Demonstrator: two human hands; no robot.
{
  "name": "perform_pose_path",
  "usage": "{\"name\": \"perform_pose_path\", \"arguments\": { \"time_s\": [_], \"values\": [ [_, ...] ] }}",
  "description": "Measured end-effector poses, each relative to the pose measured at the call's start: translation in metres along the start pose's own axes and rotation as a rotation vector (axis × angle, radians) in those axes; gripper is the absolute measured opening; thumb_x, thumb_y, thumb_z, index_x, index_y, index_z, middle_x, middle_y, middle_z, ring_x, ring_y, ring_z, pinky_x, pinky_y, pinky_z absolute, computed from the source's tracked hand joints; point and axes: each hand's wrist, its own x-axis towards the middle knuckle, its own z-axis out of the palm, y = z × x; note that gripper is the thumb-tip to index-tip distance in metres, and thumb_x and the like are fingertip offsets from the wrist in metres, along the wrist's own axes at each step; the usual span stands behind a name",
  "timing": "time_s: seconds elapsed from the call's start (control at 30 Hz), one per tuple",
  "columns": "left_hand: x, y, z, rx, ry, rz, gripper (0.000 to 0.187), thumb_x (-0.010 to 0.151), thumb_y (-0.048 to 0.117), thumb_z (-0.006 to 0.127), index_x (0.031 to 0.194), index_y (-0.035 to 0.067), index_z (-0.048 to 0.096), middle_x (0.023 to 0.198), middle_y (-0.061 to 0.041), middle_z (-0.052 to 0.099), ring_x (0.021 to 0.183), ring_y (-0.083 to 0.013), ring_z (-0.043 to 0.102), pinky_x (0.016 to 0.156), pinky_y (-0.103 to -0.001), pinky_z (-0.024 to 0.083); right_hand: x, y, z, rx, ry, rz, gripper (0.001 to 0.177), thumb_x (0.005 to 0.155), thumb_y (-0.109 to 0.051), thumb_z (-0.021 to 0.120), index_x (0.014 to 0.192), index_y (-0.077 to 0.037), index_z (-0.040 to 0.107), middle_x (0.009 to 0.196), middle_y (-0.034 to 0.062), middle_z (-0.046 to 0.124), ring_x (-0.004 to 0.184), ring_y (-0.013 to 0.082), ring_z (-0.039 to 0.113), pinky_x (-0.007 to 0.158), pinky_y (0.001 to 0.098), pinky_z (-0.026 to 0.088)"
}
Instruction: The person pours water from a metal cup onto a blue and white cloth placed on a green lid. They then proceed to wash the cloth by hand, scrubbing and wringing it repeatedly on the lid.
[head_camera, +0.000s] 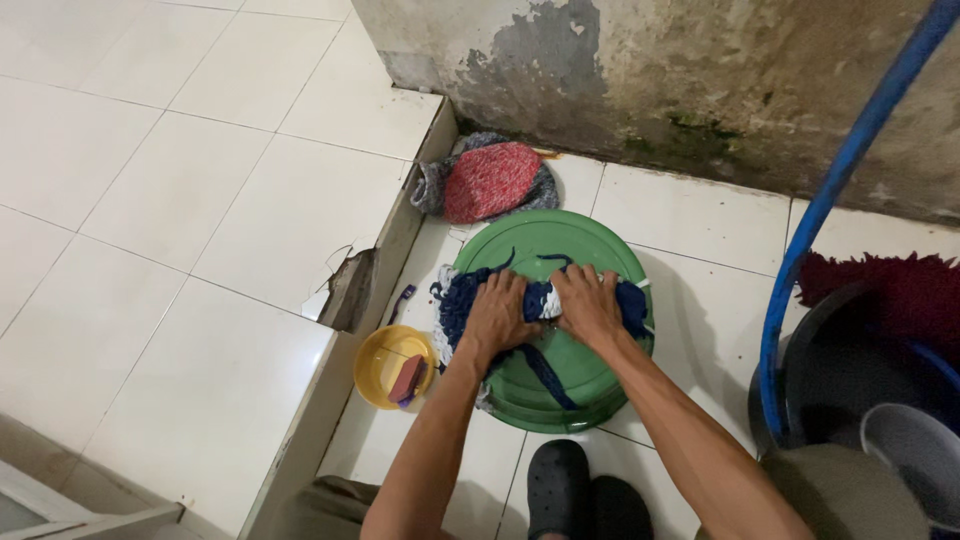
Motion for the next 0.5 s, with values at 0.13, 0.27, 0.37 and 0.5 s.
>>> {"name": "perform_pose_path", "arguments": {
  "time_s": [0.13,0.27,0.37,0.5],
  "values": [
    [-0.006,-0.009,-0.001,-0.027,0.047,0.095,0.080,0.056,0.032,0.090,0.125,0.005,0.059,0.124,-0.017,0.058,0.120,-0.0366,0.054,0.103,-0.048,0.043,-0.008,-0.004,-0.005,-0.050,0.049,-0.007,0.062,0.060,-0.015,0.088,0.116,-0.015,0.062,0.112,0.0073,0.058,0.115,0.0304,0.054,0.094,0.0577,0.036],
    [-0.001,-0.017,0.010,0.038,0.014,0.081,0.073,0.057,0.030,0.089,0.120,0.007,0.061,0.121,-0.015,0.061,0.118,-0.0351,0.057,0.098,-0.048,0.045,-0.013,-0.008,-0.011,-0.082,0.042,0.042,0.065,0.059,-0.015,0.088,0.118,-0.015,0.062,0.113,0.0079,0.058,0.115,0.0306,0.054,0.097,0.0605,0.034],
    [0.006,-0.021,0.026,0.124,0.044,0.083,0.061,0.061,0.026,0.087,0.112,0.008,0.061,0.113,-0.014,0.066,0.111,-0.0342,0.063,0.095,-0.046,0.048,-0.016,-0.007,-0.012,-0.088,0.094,0.070,0.062,0.061,-0.013,0.087,0.118,-0.016,0.064,0.113,0.0072,0.058,0.115,0.0300,0.054,0.099,0.0596,0.034],
    [0.022,-0.024,0.045,0.179,0.018,0.058,0.056,0.064,0.028,0.084,0.108,0.005,0.058,0.101,-0.017,0.068,0.097,-0.0354,0.067,0.087,-0.048,0.049,-0.016,0.000,-0.016,-0.113,0.138,0.089,0.055,0.067,-0.011,0.084,0.118,-0.017,0.065,0.114,0.0076,0.058,0.115,0.0308,0.054,0.098,0.0597,0.035]
  ]
}}
